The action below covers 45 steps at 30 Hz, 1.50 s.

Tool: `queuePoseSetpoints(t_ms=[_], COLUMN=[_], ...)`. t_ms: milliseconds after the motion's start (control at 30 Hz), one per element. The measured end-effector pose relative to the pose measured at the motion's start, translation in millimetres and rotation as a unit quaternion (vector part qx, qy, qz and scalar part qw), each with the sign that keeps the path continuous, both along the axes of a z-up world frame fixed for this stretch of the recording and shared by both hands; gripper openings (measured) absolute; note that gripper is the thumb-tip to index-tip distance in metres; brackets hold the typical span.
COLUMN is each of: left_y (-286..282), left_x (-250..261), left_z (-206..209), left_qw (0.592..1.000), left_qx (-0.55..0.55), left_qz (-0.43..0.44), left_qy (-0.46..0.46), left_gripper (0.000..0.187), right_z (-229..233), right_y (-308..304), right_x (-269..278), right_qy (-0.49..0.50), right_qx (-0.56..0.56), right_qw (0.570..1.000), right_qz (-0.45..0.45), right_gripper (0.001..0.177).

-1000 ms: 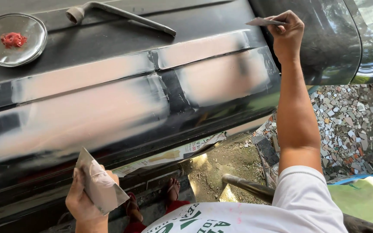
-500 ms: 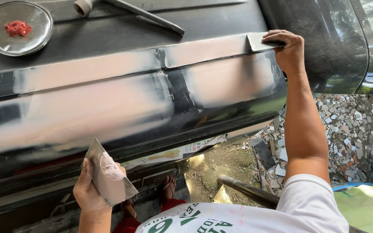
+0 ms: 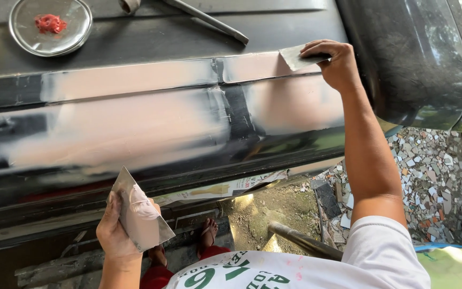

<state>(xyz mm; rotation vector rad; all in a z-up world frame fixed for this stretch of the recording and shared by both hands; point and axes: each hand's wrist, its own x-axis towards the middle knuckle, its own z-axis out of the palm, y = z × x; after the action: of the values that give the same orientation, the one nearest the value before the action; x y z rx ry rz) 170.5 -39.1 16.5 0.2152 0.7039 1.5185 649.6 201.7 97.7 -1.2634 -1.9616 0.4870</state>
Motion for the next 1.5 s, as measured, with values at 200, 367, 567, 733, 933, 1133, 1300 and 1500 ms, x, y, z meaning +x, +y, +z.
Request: queuePoseSetpoints(t_ms=[200, 367, 567, 733, 933, 1133, 1300, 1500], left_y=[-7, -13, -14, 10, 61, 56, 62, 69], left_x=[-10, -17, -17, 0, 71, 139, 140, 79], left_z=[3, -2, -7, 9, 28, 13, 63, 50], left_qw=[1.000, 0.999, 0.999, 0.985, 0.926, 0.952, 0.958, 0.933], left_qx=[0.017, 0.026, -0.016, 0.156, 0.219, 0.014, 0.034, 0.191], left_qz=[0.000, 0.009, 0.049, -0.061, -0.244, -0.260, -0.254, -0.249], left_qy=[-0.020, -0.027, 0.008, -0.042, -0.188, -0.161, -0.126, -0.177], left_gripper=[0.020, 0.019, 0.020, 0.035, 0.042, 0.017, 0.020, 0.023], right_z=[-2, -5, 1, 34, -13, -32, -83, -31], right_y=[15, 31, 44, 14, -56, -110, -132, -87], right_x=[-35, -59, -102, -138, -158, -189, -128, 31], right_qy=[0.012, 0.010, 0.033, 0.138, 0.618, 0.543, 0.511, 0.357], right_qx=[-0.035, -0.040, -0.042, 0.020, -0.157, -0.147, -0.177, -0.057], right_qw=[0.999, 0.997, 0.989, 0.972, 0.721, 0.791, 0.817, 0.924], right_qz=[0.037, 0.058, 0.136, 0.189, 0.272, 0.241, 0.200, -0.127], right_gripper=[0.058, 0.051, 0.042, 0.008, 0.071, 0.079, 0.070, 0.024])
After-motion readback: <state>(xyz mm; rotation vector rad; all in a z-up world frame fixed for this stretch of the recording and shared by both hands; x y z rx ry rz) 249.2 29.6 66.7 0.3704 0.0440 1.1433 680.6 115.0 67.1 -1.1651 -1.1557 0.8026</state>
